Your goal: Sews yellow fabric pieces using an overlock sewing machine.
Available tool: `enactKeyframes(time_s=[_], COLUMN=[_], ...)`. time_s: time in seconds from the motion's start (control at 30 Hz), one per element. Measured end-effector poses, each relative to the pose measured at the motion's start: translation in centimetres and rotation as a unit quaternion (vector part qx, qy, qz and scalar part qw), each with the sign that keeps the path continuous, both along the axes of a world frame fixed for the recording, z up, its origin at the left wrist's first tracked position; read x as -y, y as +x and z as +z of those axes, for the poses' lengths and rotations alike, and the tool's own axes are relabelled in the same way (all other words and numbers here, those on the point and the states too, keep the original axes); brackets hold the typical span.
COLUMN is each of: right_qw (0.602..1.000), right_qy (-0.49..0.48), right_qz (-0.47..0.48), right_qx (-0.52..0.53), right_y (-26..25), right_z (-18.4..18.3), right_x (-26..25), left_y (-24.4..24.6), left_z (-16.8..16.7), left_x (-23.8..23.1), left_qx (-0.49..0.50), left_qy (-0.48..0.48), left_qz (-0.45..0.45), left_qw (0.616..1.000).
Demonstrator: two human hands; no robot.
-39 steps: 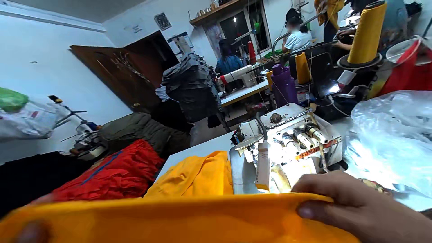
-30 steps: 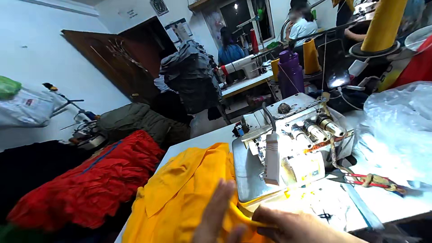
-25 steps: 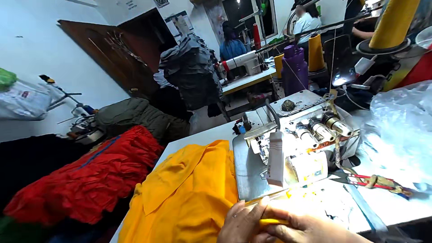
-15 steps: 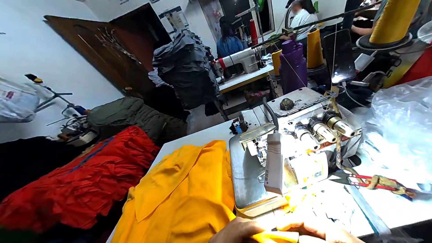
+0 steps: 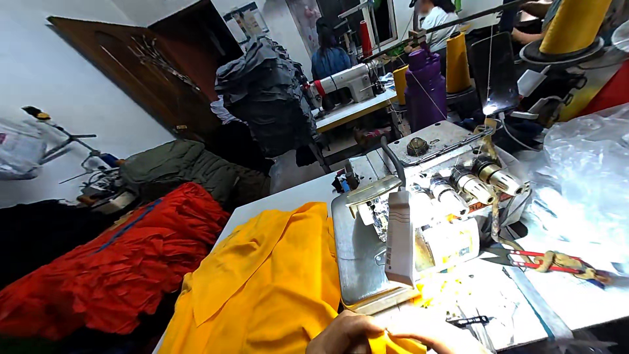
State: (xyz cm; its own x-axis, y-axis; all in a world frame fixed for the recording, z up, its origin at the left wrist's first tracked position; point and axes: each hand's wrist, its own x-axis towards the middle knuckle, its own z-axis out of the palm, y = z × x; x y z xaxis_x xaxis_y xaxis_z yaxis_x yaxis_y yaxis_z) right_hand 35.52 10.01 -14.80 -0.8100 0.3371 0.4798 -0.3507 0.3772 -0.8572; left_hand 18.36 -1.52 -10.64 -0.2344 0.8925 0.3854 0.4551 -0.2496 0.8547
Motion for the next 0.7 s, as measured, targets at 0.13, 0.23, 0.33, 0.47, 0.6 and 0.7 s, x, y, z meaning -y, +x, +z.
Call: enactKeyframes(time_s=[0.13,0.23,0.33,0.47,0.6,0.7], right_qw=[0.997,0.994,0.990,0.988,0.991,0.992], right_qy=[-0.004,0.013,0.033,0.068,0.017,0.004], right_qz=[-0.080,-0.110,-0.134,-0.138,-0.131,-0.124], right_qx=[0.000,-0.018,-0.019,-0.026,0.000,-0.003], right_y=[-1.0,-1.7,-1.9,-1.6,-1.3,-1.3], right_z=[0.1,-0.1,0.0,0.0,0.3,-0.2], right_x=[0.5,0.4,0.3,0.0,0.0,0.0], left_y=[-0.5,-0.5,-0.5,-0.2,0.2,0.1], left_z=[-1.1,-1.3,-1.5,-1.6,-1.8,-2.6], left_x=[0.0,0.0,-0.2,-0.2,0.0,0.0], left_qx=[-0.009,-0.065,-0.124,-0.199,-0.271,-0.296], left_qy=[-0.010,0.004,0.028,0.058,0.089,0.103], left_qz=[-0.020,-0.011,-0.007,-0.004,0.014,0.021], left_qw=[1.000,0.998,0.992,0.978,0.958,0.949])
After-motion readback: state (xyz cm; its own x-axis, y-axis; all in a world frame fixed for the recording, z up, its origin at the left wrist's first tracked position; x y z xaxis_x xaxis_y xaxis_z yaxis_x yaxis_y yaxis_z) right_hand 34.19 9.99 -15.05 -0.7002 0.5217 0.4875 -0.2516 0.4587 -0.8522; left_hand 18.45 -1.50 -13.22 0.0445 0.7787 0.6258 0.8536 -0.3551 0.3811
